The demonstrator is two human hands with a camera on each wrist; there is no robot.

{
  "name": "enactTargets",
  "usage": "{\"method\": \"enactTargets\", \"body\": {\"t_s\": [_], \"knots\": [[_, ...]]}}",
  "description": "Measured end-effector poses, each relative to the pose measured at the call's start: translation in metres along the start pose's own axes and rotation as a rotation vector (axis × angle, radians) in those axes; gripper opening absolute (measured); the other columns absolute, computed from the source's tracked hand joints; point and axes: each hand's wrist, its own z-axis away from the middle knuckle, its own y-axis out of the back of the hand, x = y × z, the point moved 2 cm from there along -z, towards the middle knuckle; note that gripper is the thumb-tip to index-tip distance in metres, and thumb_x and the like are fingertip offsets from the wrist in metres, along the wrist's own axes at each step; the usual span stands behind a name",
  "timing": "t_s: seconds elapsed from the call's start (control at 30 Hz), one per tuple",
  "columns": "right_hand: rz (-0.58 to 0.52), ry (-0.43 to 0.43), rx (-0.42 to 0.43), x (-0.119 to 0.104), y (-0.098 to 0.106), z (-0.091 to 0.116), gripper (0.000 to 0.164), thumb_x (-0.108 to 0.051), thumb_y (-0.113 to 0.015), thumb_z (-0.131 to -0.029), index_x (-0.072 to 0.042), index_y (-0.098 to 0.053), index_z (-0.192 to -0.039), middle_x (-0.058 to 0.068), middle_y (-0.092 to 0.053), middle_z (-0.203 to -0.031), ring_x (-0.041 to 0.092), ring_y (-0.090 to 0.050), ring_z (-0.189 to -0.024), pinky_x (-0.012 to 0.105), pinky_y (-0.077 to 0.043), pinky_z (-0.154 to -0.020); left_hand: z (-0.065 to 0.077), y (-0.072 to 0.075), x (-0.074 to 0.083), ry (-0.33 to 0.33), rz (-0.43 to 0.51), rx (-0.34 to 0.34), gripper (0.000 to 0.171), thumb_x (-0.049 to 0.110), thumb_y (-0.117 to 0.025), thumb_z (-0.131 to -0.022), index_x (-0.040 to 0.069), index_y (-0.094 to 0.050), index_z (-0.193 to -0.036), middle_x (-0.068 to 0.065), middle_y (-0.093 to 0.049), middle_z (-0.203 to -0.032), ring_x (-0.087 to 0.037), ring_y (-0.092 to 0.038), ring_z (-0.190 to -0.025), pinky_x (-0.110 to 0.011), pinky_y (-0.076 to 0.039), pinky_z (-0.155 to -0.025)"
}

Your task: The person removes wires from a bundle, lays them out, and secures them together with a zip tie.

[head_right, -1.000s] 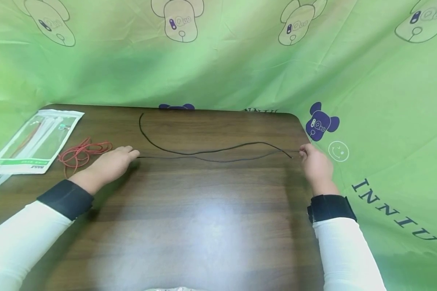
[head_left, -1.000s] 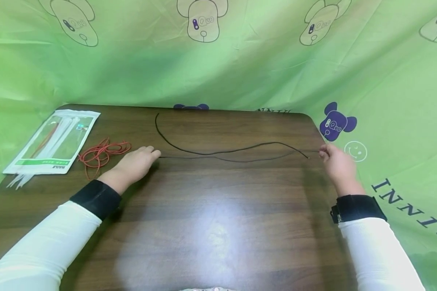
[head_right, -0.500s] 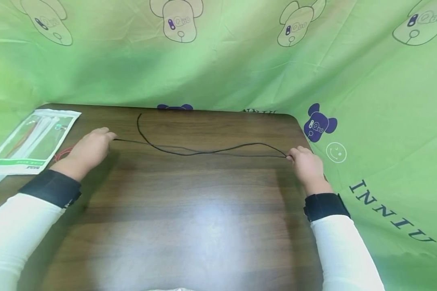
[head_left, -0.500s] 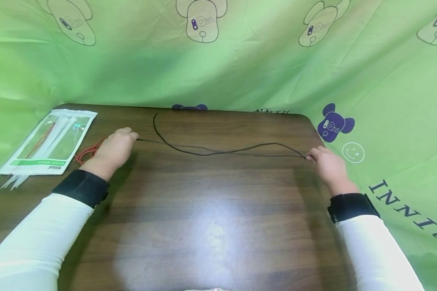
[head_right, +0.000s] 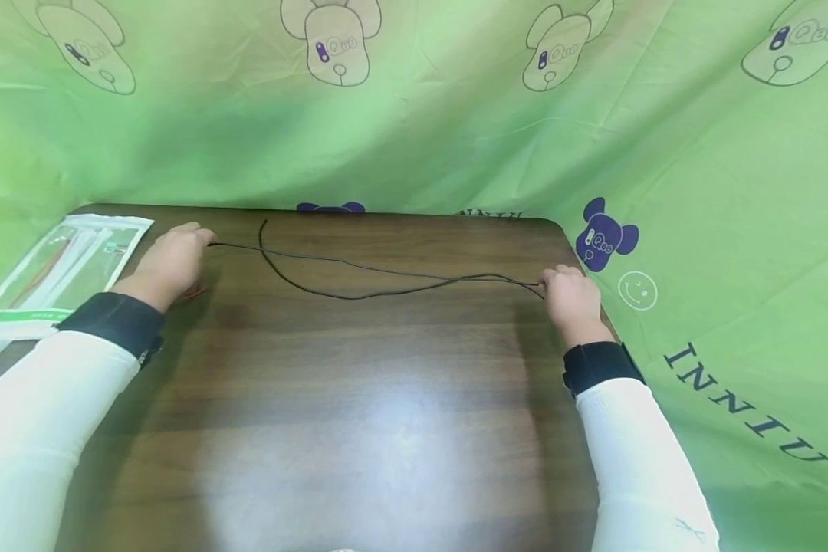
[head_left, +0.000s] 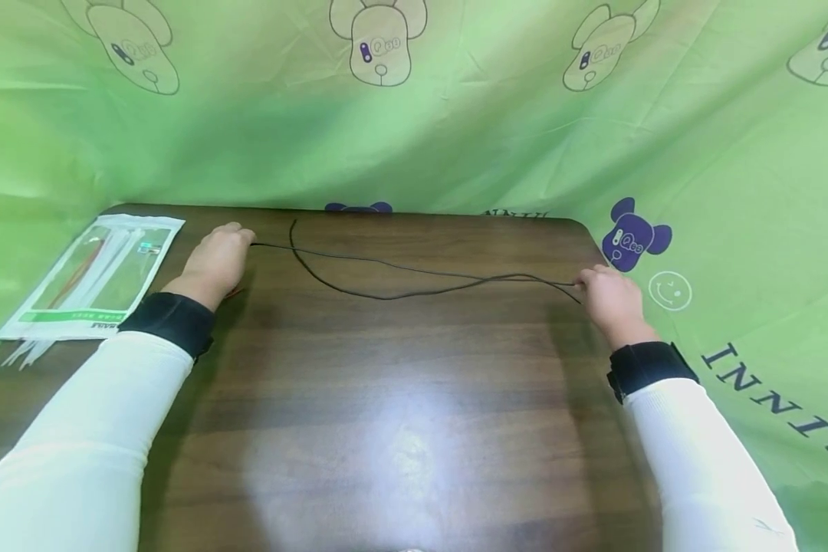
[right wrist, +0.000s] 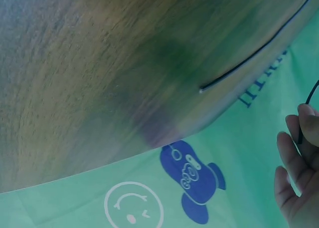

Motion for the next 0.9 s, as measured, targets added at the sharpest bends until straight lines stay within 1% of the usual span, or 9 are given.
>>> {"method": "enactTargets", "body": {"t_s": [0.07, 0.2, 0.27, 0.37, 0.53, 0.7, 0.8, 0.9], "knots": [[0.002, -0.017, -0.012, 0.004, -0.002, -0.004, 0.013, -0.006, -0.060, -0.091, 0.001, -0.066, -0.100, 0.021, -0.062, -0.098, 0.044, -0.058, -0.094, 0.058, -0.046, -0.074, -0.005, -0.005, -0.001, 0.007, -0.007, -0.026, 0.038, -0.024, -0.038, -0.084, -0.014, -0.055, -0.116, -0.034, -0.052, -0.114, -0.052, -0.050, -0.108, -0.058, -0.043, -0.091], [-0.020, -0.074, -0.060, 0.011, -0.007, -0.014, 0.014, -0.009, -0.061, -0.091, 0.001, -0.066, -0.101, 0.020, -0.059, -0.100, 0.043, -0.054, -0.100, 0.060, -0.045, -0.078, -0.011, -0.014, -0.003, 0.026, -0.019, -0.075, 0.036, -0.021, -0.036, -0.086, -0.012, -0.056, -0.115, -0.034, -0.053, -0.115, -0.052, -0.051, -0.107, -0.058, -0.044, -0.090], [-0.027, -0.099, -0.083, 0.013, -0.010, -0.020, 0.016, -0.010, -0.061, -0.092, 0.000, -0.066, -0.102, 0.020, -0.057, -0.102, 0.043, -0.053, -0.102, 0.060, -0.044, -0.080, -0.015, -0.018, -0.005, 0.033, -0.021, -0.086, 0.034, -0.019, -0.034, -0.089, -0.012, -0.056, -0.113, -0.035, -0.055, -0.115, -0.052, -0.052, -0.106, -0.058, -0.044, -0.089], [-0.041, -0.133, -0.111, 0.014, -0.016, -0.026, 0.018, -0.012, -0.060, -0.092, -0.001, -0.067, -0.105, 0.020, -0.057, -0.104, 0.044, -0.053, -0.104, 0.061, -0.044, -0.081, -0.022, -0.025, -0.007, 0.045, -0.019, -0.088, 0.032, -0.018, -0.035, -0.088, -0.010, -0.058, -0.110, -0.035, -0.056, -0.112, -0.052, -0.053, -0.105, -0.058, -0.045, -0.089], [-0.084, -0.193, -0.126, 0.016, -0.026, -0.032, 0.020, -0.013, -0.056, -0.093, -0.001, -0.066, -0.106, 0.022, -0.059, -0.108, 0.044, -0.055, -0.105, 0.060, -0.044, -0.084, -0.034, -0.034, -0.009, 0.063, -0.030, -0.082, 0.030, -0.015, -0.035, -0.091, -0.007, -0.060, -0.106, -0.032, -0.058, -0.109, -0.051, -0.055, -0.102, -0.059, -0.046, -0.085], [-0.117, -0.241, -0.128, 0.019, -0.034, -0.034, 0.021, -0.012, -0.052, -0.093, -0.002, -0.067, -0.104, 0.021, -0.058, -0.106, 0.043, -0.055, -0.105, 0.059, -0.044, -0.083, -0.044, -0.039, -0.008, 0.053, -0.054, -0.082, 0.029, -0.013, -0.036, -0.092, -0.006, -0.061, -0.105, -0.031, -0.059, -0.109, -0.051, -0.056, -0.101, -0.059, -0.046, -0.084], [-0.116, -0.242, -0.123, 0.020, -0.038, -0.036, 0.021, -0.012, -0.052, -0.093, -0.002, -0.067, -0.104, 0.021, -0.058, -0.106, 0.042, -0.055, -0.105, 0.059, -0.043, -0.083, -0.049, -0.041, -0.008, 0.056, -0.063, -0.092, 0.030, -0.011, -0.036, -0.094, -0.006, -0.061, -0.112, -0.031, -0.059, -0.113, -0.050, -0.056, -0.103, -0.059, -0.046, -0.086], [-0.115, -0.243, -0.137, 0.021, -0.042, -0.038, 0.022, -0.014, -0.052, -0.093, -0.003, -0.067, -0.105, 0.021, -0.058, -0.107, 0.043, -0.054, -0.106, 0.059, -0.043, -0.083, -0.052, -0.043, -0.009, 0.079, -0.073, -0.107, 0.031, -0.010, -0.036, -0.096, -0.005, -0.060, -0.114, -0.030, -0.058, -0.114, -0.050, -0.055, -0.104, -0.060, -0.046, -0.085]]}}
